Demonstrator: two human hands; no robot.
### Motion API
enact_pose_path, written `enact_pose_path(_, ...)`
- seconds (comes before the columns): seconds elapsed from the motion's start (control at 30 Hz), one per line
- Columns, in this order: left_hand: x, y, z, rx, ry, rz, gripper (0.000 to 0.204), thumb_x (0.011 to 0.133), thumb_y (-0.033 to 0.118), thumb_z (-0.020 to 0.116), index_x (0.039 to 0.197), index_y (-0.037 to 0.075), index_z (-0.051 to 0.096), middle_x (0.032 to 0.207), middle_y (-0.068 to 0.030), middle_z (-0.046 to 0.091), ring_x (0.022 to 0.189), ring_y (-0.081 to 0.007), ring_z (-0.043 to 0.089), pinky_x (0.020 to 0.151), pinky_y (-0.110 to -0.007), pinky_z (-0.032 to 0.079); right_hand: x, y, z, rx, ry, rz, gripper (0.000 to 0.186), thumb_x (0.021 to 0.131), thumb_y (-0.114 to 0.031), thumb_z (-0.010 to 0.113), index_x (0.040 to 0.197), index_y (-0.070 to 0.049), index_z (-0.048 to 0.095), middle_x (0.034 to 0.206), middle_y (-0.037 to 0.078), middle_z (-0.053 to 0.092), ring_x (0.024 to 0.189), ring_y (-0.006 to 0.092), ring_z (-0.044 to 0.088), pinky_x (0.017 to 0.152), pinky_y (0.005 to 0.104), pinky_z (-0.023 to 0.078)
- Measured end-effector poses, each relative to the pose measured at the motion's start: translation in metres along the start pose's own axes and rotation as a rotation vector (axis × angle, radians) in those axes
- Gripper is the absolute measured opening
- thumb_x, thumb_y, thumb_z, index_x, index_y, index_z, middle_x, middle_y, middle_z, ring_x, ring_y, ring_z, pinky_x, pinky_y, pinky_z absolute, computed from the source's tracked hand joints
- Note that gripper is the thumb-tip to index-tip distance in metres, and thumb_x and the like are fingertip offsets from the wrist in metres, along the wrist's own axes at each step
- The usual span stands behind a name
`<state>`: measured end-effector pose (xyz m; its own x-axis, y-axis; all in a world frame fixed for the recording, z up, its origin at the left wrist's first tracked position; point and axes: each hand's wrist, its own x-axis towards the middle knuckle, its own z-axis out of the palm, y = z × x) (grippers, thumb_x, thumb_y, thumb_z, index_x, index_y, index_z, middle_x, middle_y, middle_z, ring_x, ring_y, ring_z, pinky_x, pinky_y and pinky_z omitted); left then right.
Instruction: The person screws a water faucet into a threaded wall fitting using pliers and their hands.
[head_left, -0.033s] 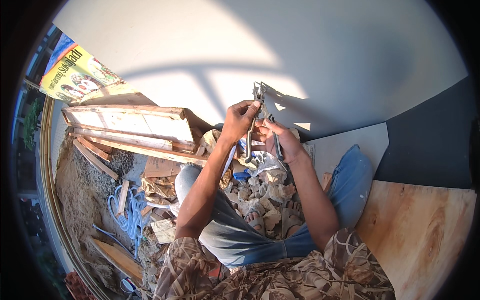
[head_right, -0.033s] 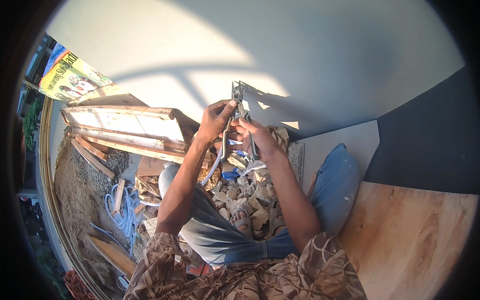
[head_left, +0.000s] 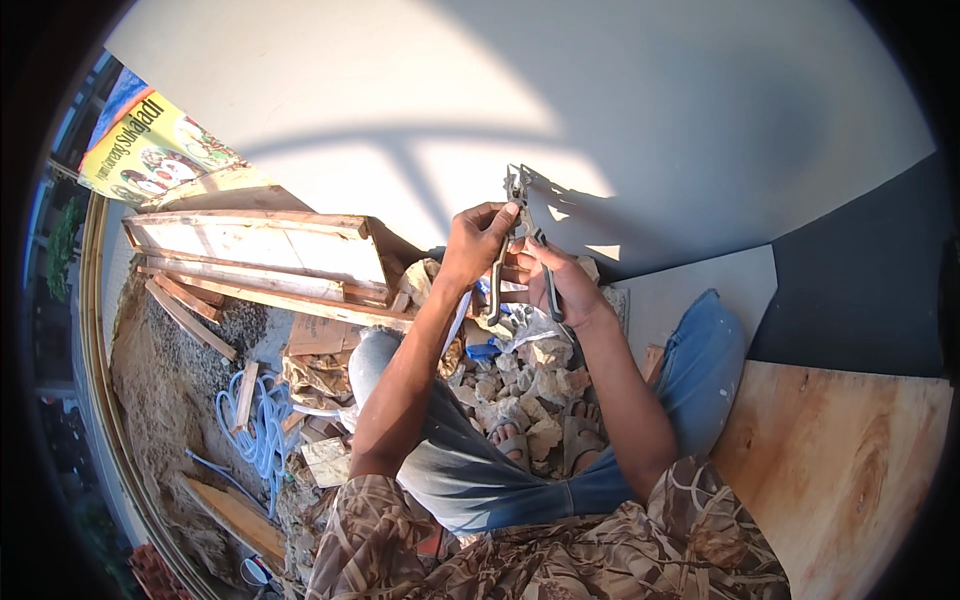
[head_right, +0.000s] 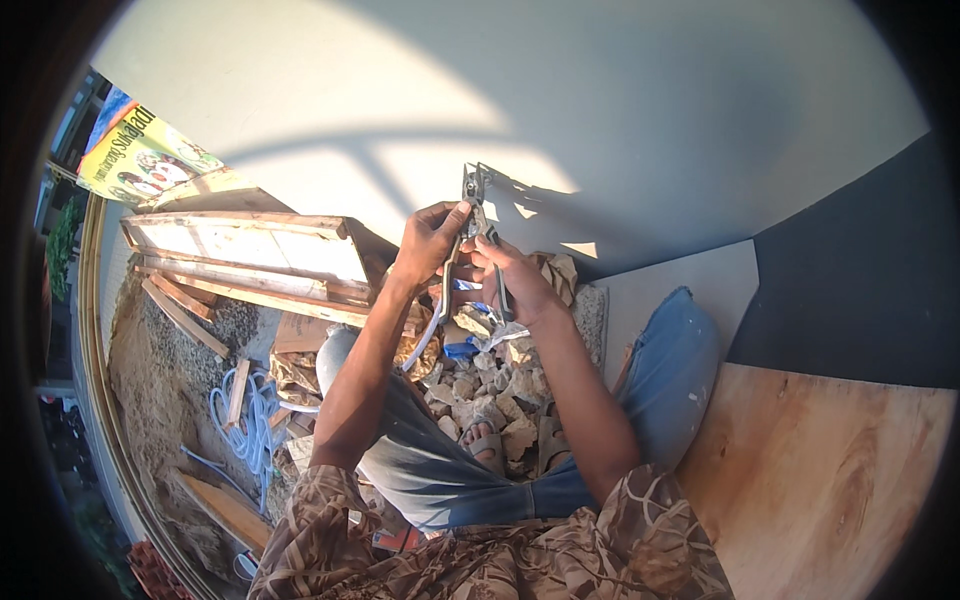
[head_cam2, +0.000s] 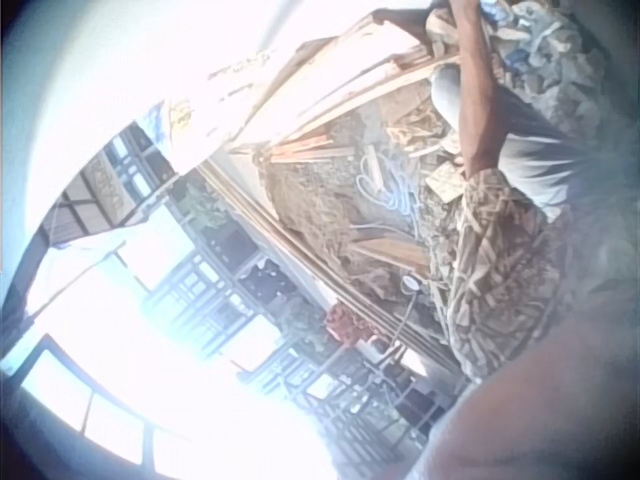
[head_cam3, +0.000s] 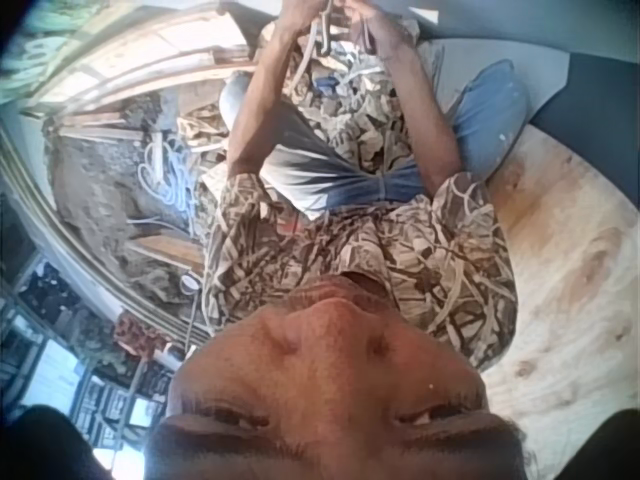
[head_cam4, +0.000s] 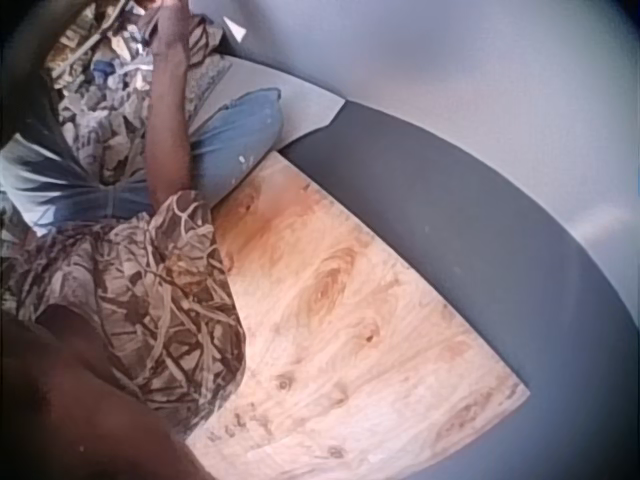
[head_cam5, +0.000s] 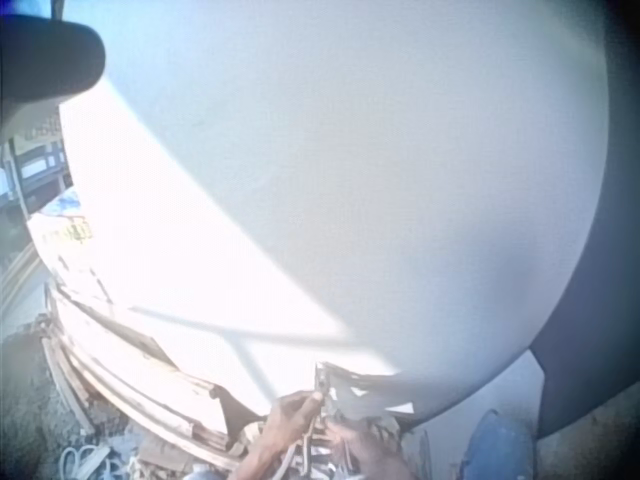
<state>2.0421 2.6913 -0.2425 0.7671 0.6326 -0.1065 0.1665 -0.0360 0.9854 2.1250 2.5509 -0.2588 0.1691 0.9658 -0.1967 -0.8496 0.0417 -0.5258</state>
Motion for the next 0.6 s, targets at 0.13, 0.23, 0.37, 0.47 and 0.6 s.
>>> enact_pose_path(0.13,-0.001,0.002,0.002,0.030,0.001,-0.013,0.039,0.096,0.034,0.063,0.104,-0.004,0.069,0.071,-0.0022,0.064,0.059,-0.0061,0.054,0.049,-0.023,0.043,0.003,0.012,0.004,-0.036,0.088,-0.077,0.027,0.101,-0.027,0.049,0.115,-0.004,0.049,0.110,0.012,0.055,0.101,0.0272,0.061,0.087,0.0485,0.055)
enact_pose_path(0.23,0.002,-0.003,0.001,0.045,0.029,0.036,0.039,0.096,0.034,0.063,0.102,-0.004,0.069,0.068,-0.0008,0.063,0.058,-0.0053,0.052,0.049,-0.023,0.043,0.006,0.018,0.008,0.064,0.095,-0.071,0.025,0.099,-0.024,0.052,0.114,-0.004,0.049,0.103,0.013,0.057,0.096,0.0278,0.062,0.080,0.0456,0.058)
enact_pose_path(0.37,0.001,-0.001,-0.002,0.061,0.016,0.026,0.039,0.096,0.034,0.064,0.101,-0.004,0.069,0.069,-0.0006,0.062,0.058,-0.0048,0.051,0.051,-0.023,0.042,0.001,0.018,0.011,0.038,0.140,-0.011,0.025,0.097,-0.022,0.054,0.113,-0.003,0.048,0.101,0.017,0.058,0.092,0.0312,0.065,0.076,0.0430,0.060)
enact_pose_path(0.47,0.001,-0.001,-0.002,0.005,-0.001,0.008,0.036,0.096,0.032,0.063,0.101,-0.003,0.069,0.074,-0.0024,0.065,0.061,-0.0048,0.052,0.053,-0.022,0.043,0.001,0.015,0.012,0.026,0.097,-0.032,0.029,0.099,-0.026,0.053,0.115,-0.003,0.047,0.102,0.019,0.058,0.093,0.0322,0.066,0.077,0.0439,0.060)
enact_pose_path(0.6,0.011,-0.021,-0.014,-0.279,-0.082,-0.154,0.032,0.098,0.026,0.061,0.107,-0.003,0.067,0.082,-0.0061,0.068,0.071,-0.0088,0.059,0.062,-0.023,0.048,0.004,0.018,0.007,0.095,0.035,-0.031,0.030,0.102,-0.029,0.046,0.118,-0.003,0.045,0.104,0.017,0.059,0.095,0.0292,0.065,0.080,0.0458,0.059)
